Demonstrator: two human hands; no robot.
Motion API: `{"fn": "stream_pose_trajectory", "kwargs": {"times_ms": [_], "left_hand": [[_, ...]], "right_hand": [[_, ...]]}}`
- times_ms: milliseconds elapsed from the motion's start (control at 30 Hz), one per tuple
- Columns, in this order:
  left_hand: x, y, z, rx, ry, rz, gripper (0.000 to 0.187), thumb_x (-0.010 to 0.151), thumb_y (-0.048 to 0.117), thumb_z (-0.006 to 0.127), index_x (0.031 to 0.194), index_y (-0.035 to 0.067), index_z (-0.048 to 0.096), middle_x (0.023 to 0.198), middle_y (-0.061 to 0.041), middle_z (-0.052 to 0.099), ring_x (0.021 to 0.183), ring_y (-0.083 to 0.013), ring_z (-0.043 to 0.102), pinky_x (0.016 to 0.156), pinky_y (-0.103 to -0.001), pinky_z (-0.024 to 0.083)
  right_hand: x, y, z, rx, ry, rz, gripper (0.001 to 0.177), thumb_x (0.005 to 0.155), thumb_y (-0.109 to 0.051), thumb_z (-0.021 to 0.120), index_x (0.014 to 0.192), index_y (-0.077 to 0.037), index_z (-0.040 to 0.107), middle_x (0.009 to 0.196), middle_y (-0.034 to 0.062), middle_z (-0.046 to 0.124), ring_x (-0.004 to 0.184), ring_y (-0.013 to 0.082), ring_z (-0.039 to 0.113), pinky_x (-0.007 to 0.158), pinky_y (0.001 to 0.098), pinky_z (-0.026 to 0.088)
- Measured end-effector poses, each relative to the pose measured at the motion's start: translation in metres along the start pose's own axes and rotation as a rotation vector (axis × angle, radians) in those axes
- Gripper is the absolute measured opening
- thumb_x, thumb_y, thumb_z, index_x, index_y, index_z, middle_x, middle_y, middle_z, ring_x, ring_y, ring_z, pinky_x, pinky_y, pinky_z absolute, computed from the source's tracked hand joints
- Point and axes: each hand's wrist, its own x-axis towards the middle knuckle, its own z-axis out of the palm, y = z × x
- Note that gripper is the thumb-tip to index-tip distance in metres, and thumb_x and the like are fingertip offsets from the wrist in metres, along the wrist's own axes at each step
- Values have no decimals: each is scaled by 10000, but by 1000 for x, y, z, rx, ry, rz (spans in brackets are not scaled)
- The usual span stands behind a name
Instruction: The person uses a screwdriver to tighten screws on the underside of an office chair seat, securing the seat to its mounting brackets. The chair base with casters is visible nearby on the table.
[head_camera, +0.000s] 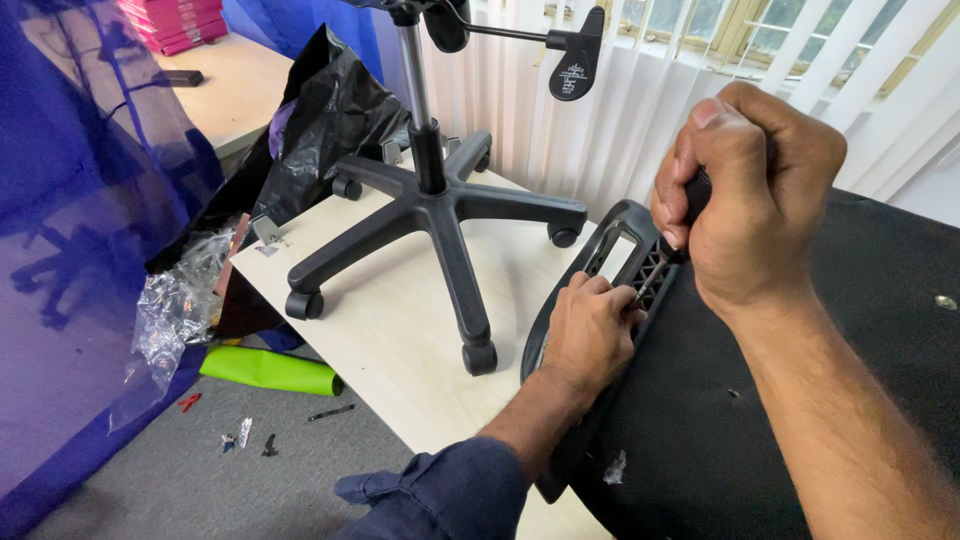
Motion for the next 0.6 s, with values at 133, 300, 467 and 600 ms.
{"fn": "stream_pose_trajectory", "kwargs": {"times_ms": [133, 300, 467, 600], "left_hand": [[0, 1, -1, 28, -31, -8, 81, 890, 174, 697, 888, 130, 765, 886, -73, 705, 977, -285, 604, 907, -435, 457], [0, 1, 0, 24, -22, -11, 88, 888, 197, 706, 886, 130, 764, 900, -86, 687, 994, -288, 593, 912, -444, 434], [2, 1, 1, 21, -41, -29, 100, 891, 209, 716, 904, 126, 771, 925, -84, 692, 1015, -280, 595, 932, -434, 443], [2, 2, 0, 9, -29, -20, 124, 886, 209, 718, 940, 113, 775, 944, -88, 688, 1016, -281, 584, 935, -431, 439]], "right_hand": [[3, 1, -1, 54, -62, 60, 437, 1114, -138, 485, 688, -40, 494, 555, 36, 465, 420, 92, 465, 366, 240, 376], [5, 1, -2, 96, -129, 108, 434, 1093, -177, 494, 681, -45, 506, 511, 35, 461, 396, 87, 437, 351, 234, 354], [5, 4, -4, 123, -217, 125, 408, 1067, -169, 490, 678, -51, 511, 492, 34, 464, 375, 72, 412, 337, 226, 334], [5, 5, -5, 140, -176, 130, 409, 1077, -155, 482, 682, -51, 511, 512, 37, 457, 396, 85, 427, 341, 232, 334]]}}
